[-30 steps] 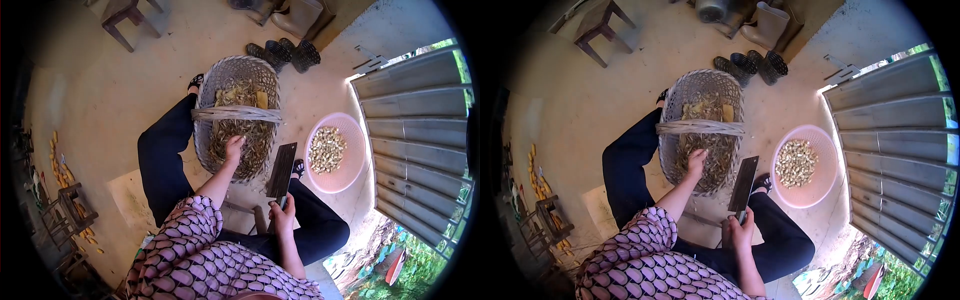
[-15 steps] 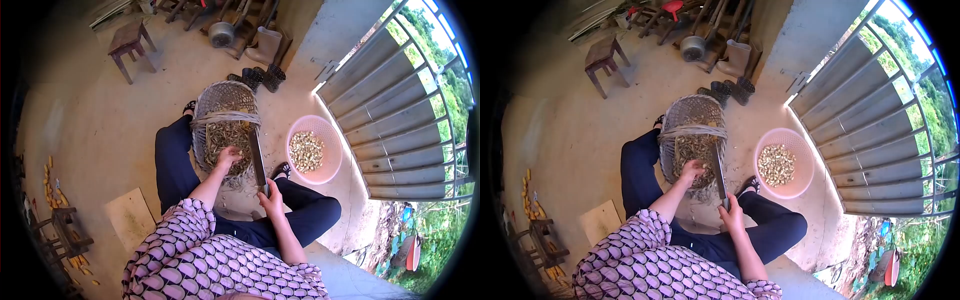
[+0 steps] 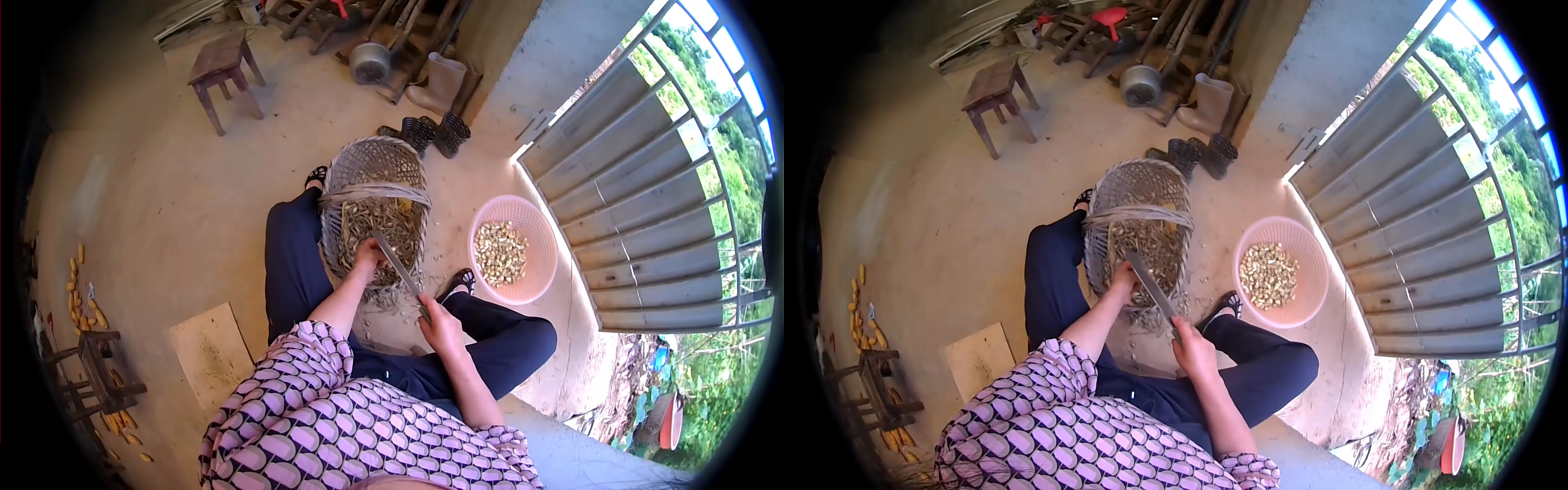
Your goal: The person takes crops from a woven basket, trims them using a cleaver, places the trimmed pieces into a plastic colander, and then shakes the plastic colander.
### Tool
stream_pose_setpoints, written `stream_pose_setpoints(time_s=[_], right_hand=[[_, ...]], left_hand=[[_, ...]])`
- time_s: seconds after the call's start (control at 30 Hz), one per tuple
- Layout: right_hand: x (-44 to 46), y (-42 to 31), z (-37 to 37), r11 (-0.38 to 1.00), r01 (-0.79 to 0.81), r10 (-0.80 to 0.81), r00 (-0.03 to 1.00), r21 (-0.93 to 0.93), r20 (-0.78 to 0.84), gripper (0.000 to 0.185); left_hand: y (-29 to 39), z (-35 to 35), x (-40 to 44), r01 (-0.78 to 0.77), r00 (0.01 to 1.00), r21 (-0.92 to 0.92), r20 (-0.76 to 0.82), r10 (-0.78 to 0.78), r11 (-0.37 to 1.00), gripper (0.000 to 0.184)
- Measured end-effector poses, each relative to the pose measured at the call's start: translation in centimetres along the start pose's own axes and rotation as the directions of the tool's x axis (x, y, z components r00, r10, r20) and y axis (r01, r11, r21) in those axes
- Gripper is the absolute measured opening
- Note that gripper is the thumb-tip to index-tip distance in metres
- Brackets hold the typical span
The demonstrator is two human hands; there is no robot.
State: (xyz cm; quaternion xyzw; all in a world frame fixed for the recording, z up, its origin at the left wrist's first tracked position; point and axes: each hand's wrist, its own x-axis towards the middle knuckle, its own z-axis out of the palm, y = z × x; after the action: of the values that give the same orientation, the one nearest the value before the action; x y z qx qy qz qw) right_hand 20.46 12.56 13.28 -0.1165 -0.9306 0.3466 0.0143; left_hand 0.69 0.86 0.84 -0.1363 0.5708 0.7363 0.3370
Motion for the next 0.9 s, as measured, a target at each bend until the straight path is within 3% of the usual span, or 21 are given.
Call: stream_pose_setpoints(time_s=[0.13,0.47,0.67,0.73,0.8,0.9], right_hand=[[-0.1,0.1,0.2,0.997,-0.001,0.003,1.0,-0.078,0.023,0.044],[0.0,0.2,0.1,0.999,-0.002,0.002,1.0,-0.05,0.016,0.044],[0.2,0.7,0.3,0.998,-0.053,0.053,0.999,0.034,0.002,0.044],[0.5,1.2,0.5,0.995,-0.088,0.089,0.996,0.048,-0.024,0.044],[1.2,2.2,1.2,0.882,-0.405,0.388,0.914,0.241,0.116,0.044],[1.2,3.3,2.0,0.761,-0.432,0.458,0.886,0.484,0.071,0.043]], left_hand=[[-1.0,-0.1,1.1,0.021,0.992,-0.093,-0.125,-0.033,0.995,0.018],[-1.9,-1.0,1.6,-0.042,0.999,-0.173,-0.02,0.039,0.984,0.021],[-1.7,-0.7,1.0,-0.07,0.996,-0.059,0.044,0.073,0.996,0.017],[-0.7,0.7,-0.1,-0.099,0.976,0.101,0.204,0.077,0.99,0.015],[0.5,2.5,-1.4,-0.018,0.945,0.026,0.327,0.009,0.999,0.011],[0.8,3.1,-1.7,0.123,0.901,-0.083,0.426,-0.076,0.989,0.008]])
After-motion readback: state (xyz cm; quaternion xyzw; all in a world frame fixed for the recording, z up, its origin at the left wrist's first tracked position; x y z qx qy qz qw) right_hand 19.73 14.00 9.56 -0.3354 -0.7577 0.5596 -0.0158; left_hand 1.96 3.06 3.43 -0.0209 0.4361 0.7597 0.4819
